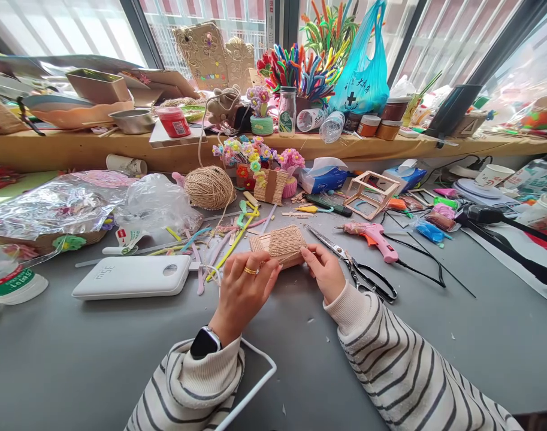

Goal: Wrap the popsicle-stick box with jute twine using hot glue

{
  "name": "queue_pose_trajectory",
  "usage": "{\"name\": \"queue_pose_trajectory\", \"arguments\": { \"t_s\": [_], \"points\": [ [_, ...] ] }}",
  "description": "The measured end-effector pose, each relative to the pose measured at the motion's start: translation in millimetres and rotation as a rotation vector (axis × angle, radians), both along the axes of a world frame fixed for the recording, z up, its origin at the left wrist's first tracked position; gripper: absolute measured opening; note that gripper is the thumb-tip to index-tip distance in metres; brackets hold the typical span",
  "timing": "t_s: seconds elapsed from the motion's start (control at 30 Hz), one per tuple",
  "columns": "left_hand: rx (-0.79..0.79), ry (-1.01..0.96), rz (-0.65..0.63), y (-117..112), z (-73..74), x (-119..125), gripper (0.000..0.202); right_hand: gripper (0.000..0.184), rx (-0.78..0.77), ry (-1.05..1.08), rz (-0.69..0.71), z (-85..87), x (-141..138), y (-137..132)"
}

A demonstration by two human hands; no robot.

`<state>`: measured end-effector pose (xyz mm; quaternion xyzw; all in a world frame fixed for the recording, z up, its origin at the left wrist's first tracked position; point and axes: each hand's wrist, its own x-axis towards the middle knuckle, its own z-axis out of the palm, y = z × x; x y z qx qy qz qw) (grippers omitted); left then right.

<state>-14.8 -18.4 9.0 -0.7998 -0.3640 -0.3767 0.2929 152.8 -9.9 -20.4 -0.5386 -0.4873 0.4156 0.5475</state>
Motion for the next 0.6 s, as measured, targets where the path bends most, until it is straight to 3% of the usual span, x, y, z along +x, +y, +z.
{"name": "queue_pose_trajectory", "arguments": {
  "t_s": [0.13, 0.37, 0.53, 0.6],
  "points": [
    [0.012, 0.003, -0.028, -0.3, 0.9, -0.4, 0.008, 0.034, 0.006, 0.000, -0.005, 0.3, 0.0, 0.2],
    [-0.007, 0.012, 0.033, -0.7, 0.5, 1.4, 0.007, 0.035, 0.002, -0.004, -0.005, -0.2, 0.4, -0.1],
    [0.009, -0.061, -0.040, -0.5, 1.9, -0.9, 0.007, 0.036, -0.001, -0.005, -0.007, 0.2, 0.4, -0.4],
    [-0.052, -0.157, -0.090, 0.0, 0.2, -2.1, 0.007, 0.037, -0.004, -0.005, -0.009, 0.1, 0.4, -0.4]
  ]
}}
